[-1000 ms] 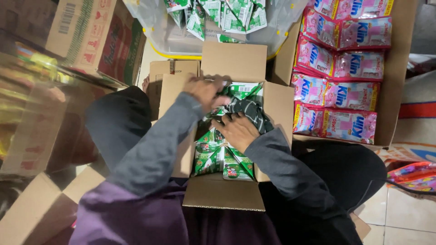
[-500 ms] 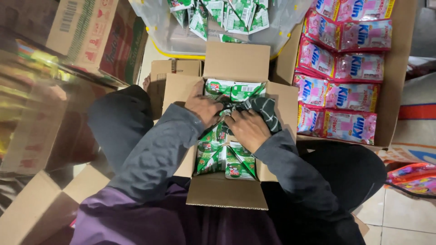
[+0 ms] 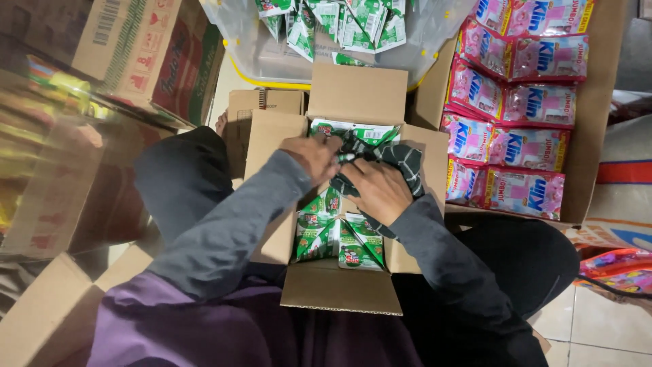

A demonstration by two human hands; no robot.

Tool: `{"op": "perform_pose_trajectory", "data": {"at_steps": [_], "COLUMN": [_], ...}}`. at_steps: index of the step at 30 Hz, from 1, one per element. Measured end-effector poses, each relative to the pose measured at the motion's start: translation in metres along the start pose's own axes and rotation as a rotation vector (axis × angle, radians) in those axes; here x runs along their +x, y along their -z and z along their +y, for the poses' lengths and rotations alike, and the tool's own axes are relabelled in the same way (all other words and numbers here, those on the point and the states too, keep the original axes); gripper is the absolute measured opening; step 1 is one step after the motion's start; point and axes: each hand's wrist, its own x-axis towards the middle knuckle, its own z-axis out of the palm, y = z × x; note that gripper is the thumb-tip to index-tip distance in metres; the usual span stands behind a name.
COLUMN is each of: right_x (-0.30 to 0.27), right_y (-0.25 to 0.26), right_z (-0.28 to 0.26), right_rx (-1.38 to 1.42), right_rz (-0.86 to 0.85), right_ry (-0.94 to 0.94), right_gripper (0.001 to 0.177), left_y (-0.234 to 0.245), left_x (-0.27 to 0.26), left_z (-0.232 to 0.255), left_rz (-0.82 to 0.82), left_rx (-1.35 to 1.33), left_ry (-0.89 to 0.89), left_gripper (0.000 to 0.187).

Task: The person sits on the floor and packs small green and white packets into a cardboard box. They arrange the packets in neat rows and occasionally use a checkered cloth to wipe the packets or the box interior.

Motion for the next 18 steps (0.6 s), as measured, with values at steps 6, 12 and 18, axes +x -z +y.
{"op": "perform_pose_trajectory", "data": {"at_steps": [6, 12, 18], "right_x": [-0.007, -0.009, -0.004], "right_y": [-0.031, -0.020, -0.025], "right_z": [0.012, 0.010, 0.015], "right_rx": [-0.033, 0.006, -0.079], "right_rz": [0.060, -0.002, -0.127], "right_ry": [0.074, 0.083, 0.095], "right_gripper": [0.038, 0.038, 0.047], "left_y": [-0.060, -0.083, 0.037], "left_x": [0.038, 0.055, -0.053], "left_z": [0.025, -0.001, 0.017], "left_rz": [0.200, -0.137, -0.339], "left_rx": [0.344, 0.161, 0.301], "left_ry": [0.027, 0.058, -0.205], "left_gripper": [0.024, 0.032, 0.101]}}
